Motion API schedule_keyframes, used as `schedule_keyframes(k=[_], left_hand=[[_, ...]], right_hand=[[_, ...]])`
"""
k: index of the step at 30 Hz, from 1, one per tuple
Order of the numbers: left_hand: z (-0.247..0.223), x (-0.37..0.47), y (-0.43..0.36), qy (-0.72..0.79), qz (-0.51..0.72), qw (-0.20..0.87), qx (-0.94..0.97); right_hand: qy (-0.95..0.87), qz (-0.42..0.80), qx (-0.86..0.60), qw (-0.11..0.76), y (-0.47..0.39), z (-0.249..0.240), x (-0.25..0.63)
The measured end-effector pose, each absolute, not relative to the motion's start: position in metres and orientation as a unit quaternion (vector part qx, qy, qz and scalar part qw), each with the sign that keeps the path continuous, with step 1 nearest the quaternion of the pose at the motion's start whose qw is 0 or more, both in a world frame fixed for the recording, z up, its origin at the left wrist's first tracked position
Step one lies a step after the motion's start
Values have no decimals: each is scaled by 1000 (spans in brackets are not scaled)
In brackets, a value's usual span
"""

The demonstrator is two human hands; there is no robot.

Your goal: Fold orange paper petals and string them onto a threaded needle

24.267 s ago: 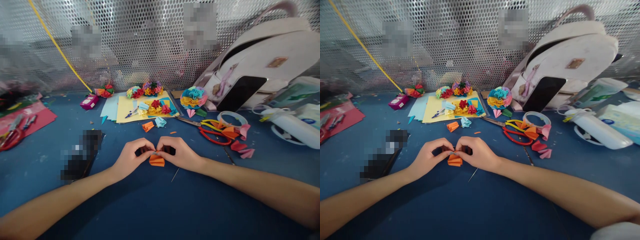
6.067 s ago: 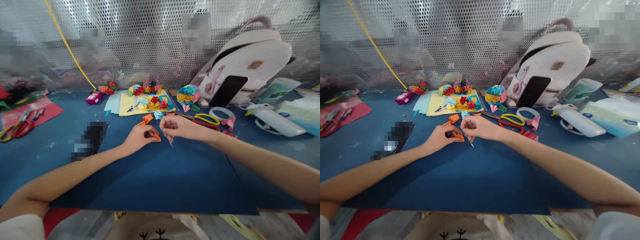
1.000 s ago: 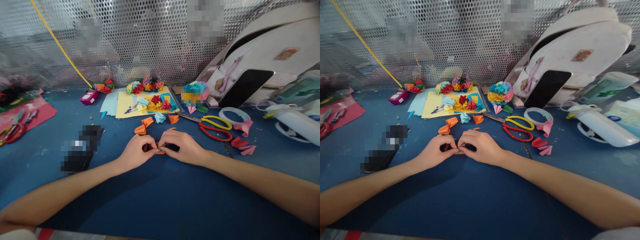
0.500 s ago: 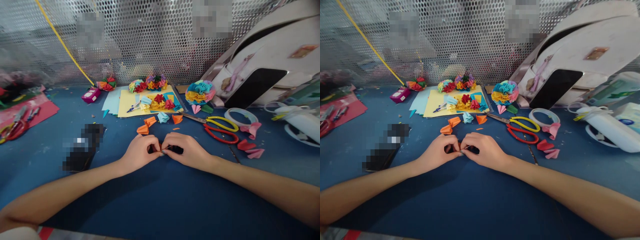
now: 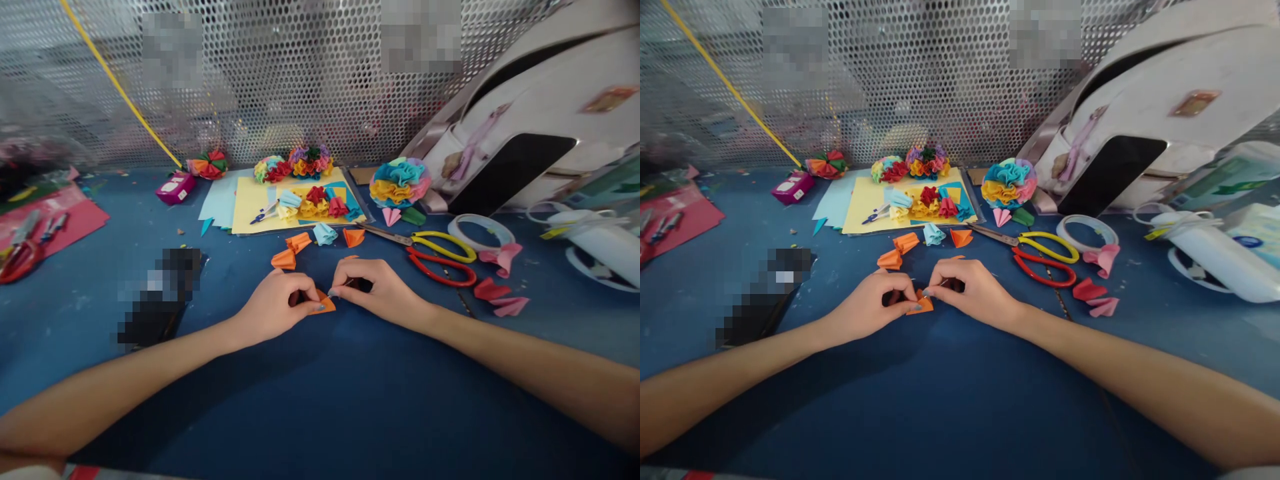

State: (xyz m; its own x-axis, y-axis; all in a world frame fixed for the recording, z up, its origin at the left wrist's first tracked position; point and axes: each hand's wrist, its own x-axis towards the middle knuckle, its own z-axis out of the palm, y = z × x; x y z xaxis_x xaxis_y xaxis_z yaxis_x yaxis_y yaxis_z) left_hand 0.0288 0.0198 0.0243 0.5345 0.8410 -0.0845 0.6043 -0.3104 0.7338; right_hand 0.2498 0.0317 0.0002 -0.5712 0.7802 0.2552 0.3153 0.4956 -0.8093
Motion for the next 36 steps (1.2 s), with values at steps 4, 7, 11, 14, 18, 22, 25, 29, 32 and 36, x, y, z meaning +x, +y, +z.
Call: schedule_keyframes(k=[4, 7, 11, 14, 18, 22, 25, 29, 32, 36], left_hand=[[24, 30, 21, 456, 152, 369, 795], [24, 30, 23, 448, 143, 372, 801], [25, 31, 26, 454, 129, 381, 795], [25, 31, 26, 464, 125, 386, 787], [25, 32, 25, 466, 131, 387, 785], [25, 33, 24, 465, 129, 373, 793], [25, 34, 22, 460, 121, 346, 809], [19, 30, 17, 436, 136, 277, 846], [15, 24, 13, 383, 142, 174, 896], [17, 17, -2, 279, 138, -69, 948]], right_hand=[[-811, 368, -328, 317, 33, -3, 250], [-812, 374, -321, 312, 32, -4, 249], [-814, 375, -332, 296, 31, -3, 249], [-826, 372, -321, 274, 31, 0, 250], [-848, 348, -319, 239, 30, 4, 250], [-856, 326, -332, 224, 28, 8, 249], [-856, 319, -343, 217, 27, 7, 248], [-856, 314, -351, 211, 28, 6, 248], [-856, 312, -353, 216, 28, 5, 248], [-846, 307, -368, 233, 27, 4, 246]])
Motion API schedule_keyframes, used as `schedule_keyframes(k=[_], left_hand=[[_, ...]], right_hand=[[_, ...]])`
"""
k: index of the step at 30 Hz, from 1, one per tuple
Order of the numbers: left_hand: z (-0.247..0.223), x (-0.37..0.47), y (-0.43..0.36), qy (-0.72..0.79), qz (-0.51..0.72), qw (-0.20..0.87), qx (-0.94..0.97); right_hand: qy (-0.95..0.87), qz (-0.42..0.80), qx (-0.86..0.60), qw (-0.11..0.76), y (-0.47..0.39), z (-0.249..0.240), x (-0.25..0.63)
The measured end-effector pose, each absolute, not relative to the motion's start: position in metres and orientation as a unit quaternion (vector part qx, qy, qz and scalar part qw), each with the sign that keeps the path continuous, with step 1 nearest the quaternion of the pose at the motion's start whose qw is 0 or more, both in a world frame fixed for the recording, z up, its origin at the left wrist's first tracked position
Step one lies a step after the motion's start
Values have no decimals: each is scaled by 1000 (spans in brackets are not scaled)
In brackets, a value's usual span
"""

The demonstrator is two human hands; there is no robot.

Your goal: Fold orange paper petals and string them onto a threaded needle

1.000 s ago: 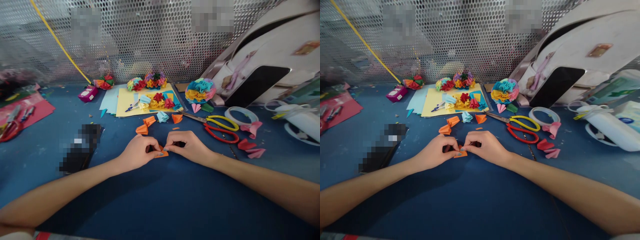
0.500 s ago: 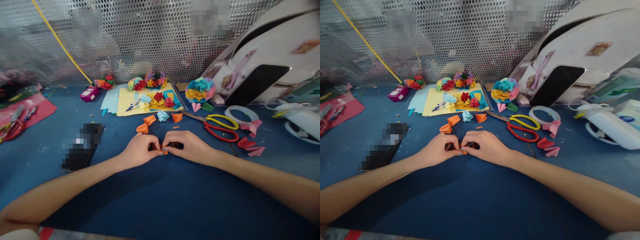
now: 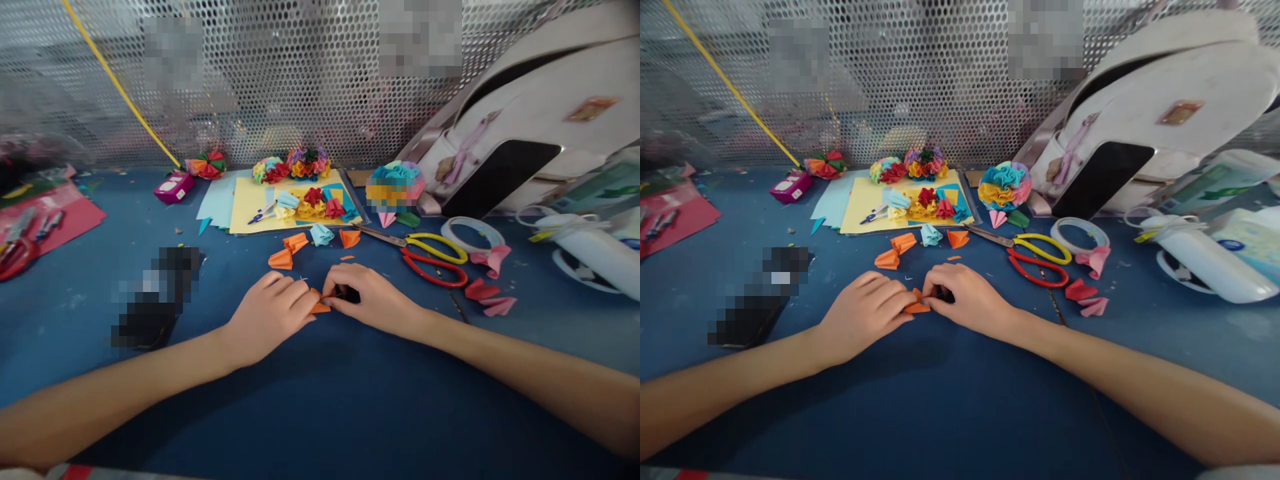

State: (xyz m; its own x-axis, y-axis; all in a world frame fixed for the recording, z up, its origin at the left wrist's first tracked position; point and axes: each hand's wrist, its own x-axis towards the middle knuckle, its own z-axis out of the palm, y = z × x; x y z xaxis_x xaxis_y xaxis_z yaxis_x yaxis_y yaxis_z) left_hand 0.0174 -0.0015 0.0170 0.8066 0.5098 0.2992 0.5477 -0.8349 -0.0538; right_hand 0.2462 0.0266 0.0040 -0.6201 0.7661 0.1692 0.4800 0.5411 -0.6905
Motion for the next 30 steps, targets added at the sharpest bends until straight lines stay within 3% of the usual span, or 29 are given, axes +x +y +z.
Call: schedule_keyframes(k=[4, 10, 30], left_hand=[[18, 18, -30, -221, -158, 219, -937], [7, 23, -49, -275, -100, 207, -934], [12, 20, -31, -207, -150, 177, -950]], right_hand=[[-853, 287, -354, 256, 25, 1, 246], [-856, 290, -331, 271, 28, -4, 249], [-849, 276, -331, 306, 27, -1, 250]])
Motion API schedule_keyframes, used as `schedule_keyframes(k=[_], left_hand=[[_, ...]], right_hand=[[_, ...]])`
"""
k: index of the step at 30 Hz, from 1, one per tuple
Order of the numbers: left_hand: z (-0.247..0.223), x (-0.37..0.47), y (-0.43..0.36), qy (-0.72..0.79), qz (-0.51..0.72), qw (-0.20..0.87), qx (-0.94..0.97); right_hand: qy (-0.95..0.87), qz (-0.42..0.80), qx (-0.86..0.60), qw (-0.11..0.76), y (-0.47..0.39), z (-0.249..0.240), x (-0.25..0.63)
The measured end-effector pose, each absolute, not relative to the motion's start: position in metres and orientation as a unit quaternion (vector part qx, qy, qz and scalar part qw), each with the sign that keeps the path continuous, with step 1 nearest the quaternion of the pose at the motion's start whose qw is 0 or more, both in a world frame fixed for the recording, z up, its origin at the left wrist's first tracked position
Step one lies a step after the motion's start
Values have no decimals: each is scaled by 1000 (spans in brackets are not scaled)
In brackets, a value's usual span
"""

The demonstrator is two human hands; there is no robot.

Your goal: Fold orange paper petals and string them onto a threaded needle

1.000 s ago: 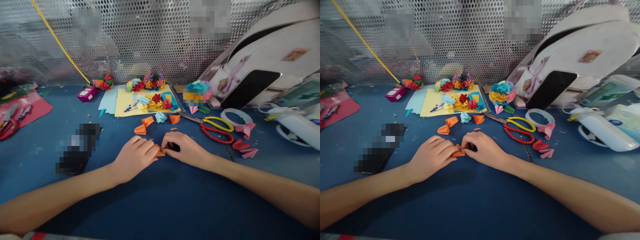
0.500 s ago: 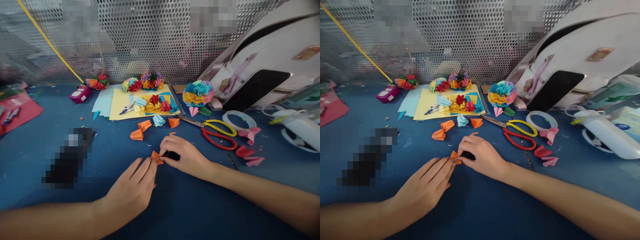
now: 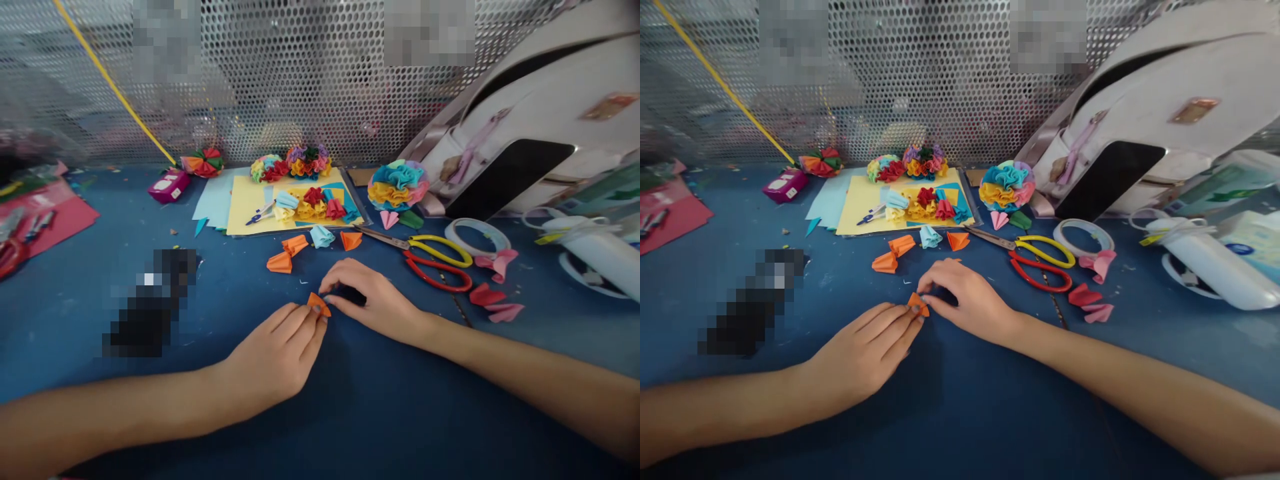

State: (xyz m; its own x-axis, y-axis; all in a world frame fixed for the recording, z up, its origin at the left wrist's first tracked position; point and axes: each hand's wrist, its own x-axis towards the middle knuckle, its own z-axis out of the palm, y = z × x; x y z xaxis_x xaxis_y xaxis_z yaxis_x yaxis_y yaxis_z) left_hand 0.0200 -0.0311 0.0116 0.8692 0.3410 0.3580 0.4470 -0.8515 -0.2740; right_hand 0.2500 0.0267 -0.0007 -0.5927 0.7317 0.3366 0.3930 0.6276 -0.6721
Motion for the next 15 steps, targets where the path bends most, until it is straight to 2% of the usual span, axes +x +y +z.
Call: schedule_keyframes(k=[5, 11, 15], left_hand=[[7, 17, -28, -223, -124, 122, -959], [17, 13, -24, -227, -100, 44, -968], [21, 12, -22, -219, -90, 61, -970]], right_hand=[[-857, 228, -321, 332, 18, 6, 248], [-873, 190, -335, 300, -2, 8, 243], [-881, 184, -353, 256, -22, 4, 246]])
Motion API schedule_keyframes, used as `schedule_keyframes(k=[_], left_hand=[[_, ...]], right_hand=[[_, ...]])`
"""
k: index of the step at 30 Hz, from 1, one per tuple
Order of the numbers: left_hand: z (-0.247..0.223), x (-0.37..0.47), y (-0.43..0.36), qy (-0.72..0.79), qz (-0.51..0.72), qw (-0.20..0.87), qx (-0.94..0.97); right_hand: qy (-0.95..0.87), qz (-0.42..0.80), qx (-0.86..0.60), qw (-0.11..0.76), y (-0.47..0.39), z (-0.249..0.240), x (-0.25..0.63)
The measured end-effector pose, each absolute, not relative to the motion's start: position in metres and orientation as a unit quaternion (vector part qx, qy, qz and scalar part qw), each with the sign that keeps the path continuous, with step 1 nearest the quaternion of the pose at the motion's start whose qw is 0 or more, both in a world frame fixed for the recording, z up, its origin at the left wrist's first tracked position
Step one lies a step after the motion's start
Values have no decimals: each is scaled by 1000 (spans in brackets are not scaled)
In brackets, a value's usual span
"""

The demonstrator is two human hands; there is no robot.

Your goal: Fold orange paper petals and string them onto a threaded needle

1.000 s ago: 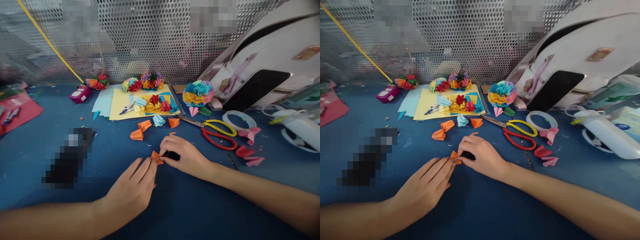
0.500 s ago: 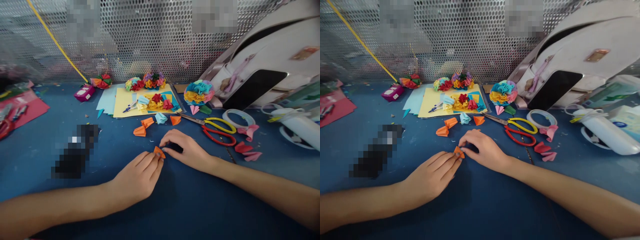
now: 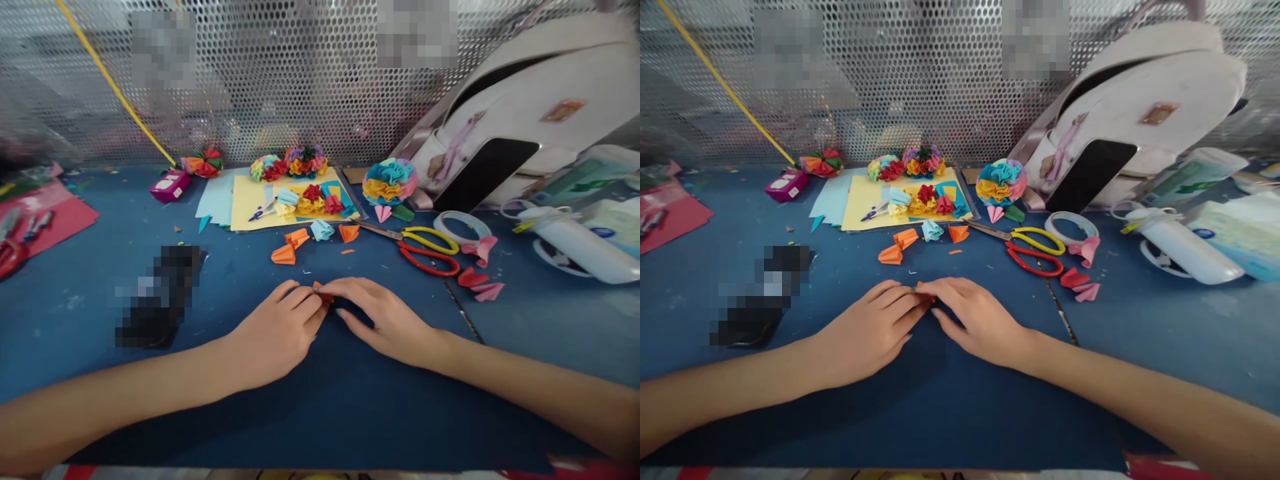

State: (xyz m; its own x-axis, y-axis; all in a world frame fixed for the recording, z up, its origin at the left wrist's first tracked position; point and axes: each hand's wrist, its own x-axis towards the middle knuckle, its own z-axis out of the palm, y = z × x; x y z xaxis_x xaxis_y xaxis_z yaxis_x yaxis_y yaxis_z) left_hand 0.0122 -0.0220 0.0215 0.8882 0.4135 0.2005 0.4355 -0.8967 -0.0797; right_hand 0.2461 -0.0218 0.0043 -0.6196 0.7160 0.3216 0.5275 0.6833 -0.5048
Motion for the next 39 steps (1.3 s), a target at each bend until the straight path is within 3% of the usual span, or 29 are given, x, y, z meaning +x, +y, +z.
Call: schedule_keyframes(k=[12, 20, 35, 39], left_hand=[[15, 16, -52, -203, -120, 217, -947], [19, 14, -56, -55, -196, 94, -975], [13, 14, -36, -221, -210, 148, -941], [9, 15, -27, -260, -176, 114, -942]], right_hand=[[-921, 121, -320, 184, -35, 7, 250], [-933, 89, -296, 184, -36, 6, 247], [-947, 21, -262, 184, -33, -1, 249], [-944, 29, -262, 197, -32, 0, 249]])
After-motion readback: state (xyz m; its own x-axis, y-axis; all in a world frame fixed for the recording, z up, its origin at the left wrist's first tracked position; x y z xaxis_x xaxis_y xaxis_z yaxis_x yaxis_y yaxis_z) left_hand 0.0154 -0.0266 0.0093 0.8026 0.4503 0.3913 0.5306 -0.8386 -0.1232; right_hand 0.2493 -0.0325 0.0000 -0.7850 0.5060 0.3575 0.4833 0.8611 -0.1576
